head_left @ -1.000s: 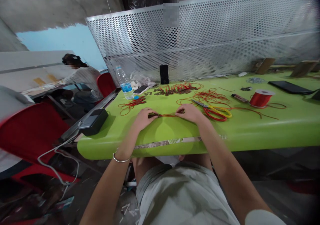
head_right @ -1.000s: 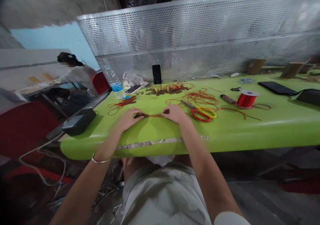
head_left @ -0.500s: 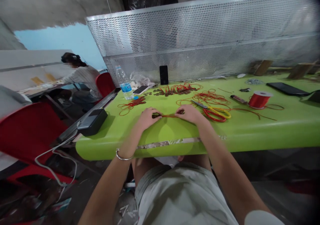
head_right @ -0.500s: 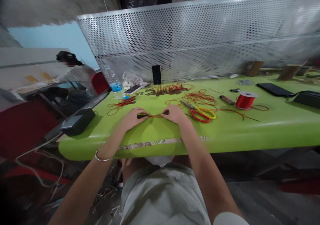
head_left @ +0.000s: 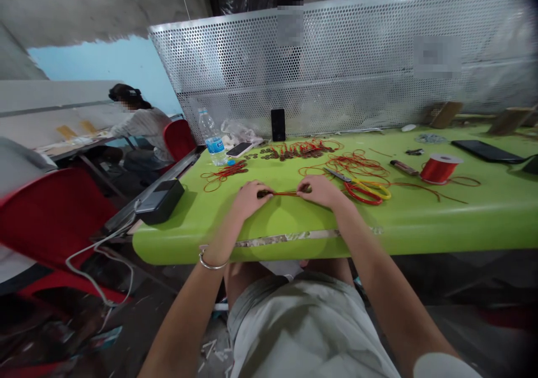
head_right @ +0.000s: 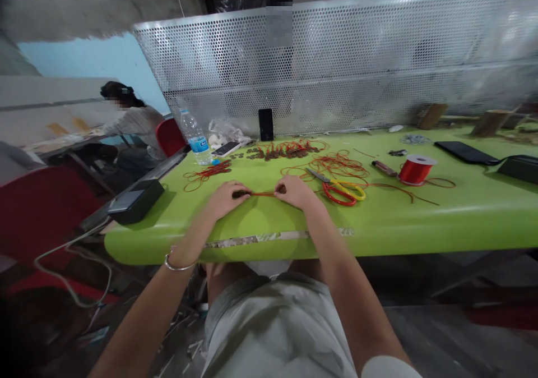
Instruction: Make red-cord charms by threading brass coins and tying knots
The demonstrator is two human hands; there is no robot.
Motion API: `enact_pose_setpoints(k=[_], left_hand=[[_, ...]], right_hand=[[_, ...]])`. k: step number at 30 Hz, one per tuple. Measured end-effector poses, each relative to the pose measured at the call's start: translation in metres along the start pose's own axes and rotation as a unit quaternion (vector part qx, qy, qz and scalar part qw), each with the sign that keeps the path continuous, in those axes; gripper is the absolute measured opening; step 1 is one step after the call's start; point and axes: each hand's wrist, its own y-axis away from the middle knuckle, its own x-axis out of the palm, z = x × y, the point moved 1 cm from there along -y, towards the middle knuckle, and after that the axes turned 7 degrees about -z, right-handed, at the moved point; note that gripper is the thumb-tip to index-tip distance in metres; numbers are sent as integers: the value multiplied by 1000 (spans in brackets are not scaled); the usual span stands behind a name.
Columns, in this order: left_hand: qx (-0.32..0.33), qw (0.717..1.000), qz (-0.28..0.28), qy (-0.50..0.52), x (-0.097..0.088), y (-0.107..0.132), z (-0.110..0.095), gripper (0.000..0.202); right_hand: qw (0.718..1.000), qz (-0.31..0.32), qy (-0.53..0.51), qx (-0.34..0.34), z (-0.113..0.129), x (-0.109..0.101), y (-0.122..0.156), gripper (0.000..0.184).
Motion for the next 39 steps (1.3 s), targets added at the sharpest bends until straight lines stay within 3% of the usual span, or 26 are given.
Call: enact_pose_setpoints(k=[9, 16, 22, 28, 34, 39], left_hand=[[-10, 1000, 2, 8, 0, 0, -2, 22], [-8, 1000, -1, 22, 3, -1, 3, 22], [-12, 1000, 1, 24, 0, 0, 1, 21], [-4, 1000, -10, 27, 1, 0, 2, 20], [8, 1000, -15, 26, 0, 0, 6, 21], [0, 999, -13, 31, 0, 2, 8, 23]], right_hand=[[998, 1, 37, -44, 2, 6, -1, 7], [998, -36, 41, -26, 5, 0, -4, 8], [999, -20, 43, -12, 0, 5, -3, 20], [999, -11, 40, -16, 4, 5, -2, 14], [996, -77, 46, 20, 2, -4, 2, 15], [975, -173, 78, 112, -23, -19, 13, 18]])
